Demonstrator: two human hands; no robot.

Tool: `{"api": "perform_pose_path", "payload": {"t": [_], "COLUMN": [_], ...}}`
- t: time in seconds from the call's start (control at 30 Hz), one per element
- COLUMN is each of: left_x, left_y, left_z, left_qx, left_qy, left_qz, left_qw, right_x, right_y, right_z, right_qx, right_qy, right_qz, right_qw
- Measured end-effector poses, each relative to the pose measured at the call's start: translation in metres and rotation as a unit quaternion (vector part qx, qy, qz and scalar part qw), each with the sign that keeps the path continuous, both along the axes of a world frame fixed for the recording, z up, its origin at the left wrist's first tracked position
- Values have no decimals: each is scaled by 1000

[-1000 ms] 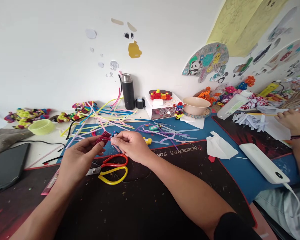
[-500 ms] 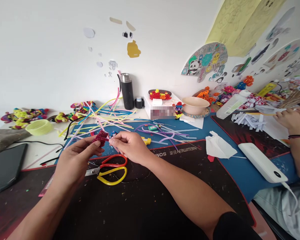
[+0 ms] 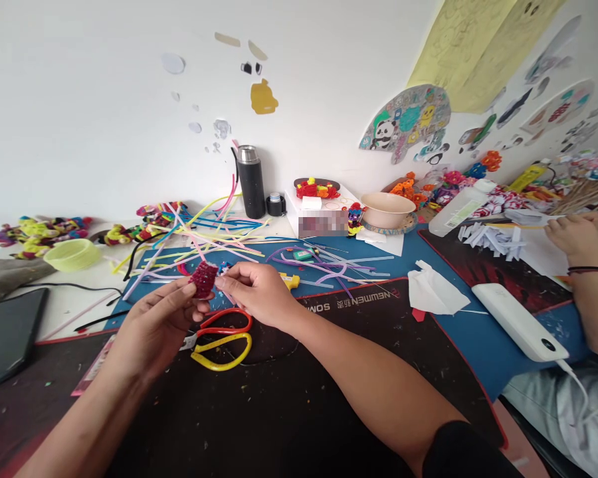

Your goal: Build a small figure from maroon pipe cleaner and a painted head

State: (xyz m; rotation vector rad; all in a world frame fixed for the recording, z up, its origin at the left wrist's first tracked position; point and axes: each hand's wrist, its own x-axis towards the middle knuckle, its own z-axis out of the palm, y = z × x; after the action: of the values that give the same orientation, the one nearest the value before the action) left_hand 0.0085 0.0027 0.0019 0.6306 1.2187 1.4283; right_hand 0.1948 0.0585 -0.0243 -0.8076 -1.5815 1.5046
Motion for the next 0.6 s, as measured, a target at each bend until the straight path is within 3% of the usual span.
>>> {"api": "perform_pose_path", "payload": {"t": [0.3,0.6], "left_x": [-12,-17], "left_y": [-1,1], "left_z": [-3,-2], "left_qx": [21,6], "left_qy": [-2,-27], "left_qz": [-104,-183], "left_qw": [994,983], "right_x": [1,0], "right_y": [3,2], "right_z": [7,2], "right_qx": [-92,-89], "right_qy": [42,45], "right_qz": [54,51], "right_qw": [993,994]}}
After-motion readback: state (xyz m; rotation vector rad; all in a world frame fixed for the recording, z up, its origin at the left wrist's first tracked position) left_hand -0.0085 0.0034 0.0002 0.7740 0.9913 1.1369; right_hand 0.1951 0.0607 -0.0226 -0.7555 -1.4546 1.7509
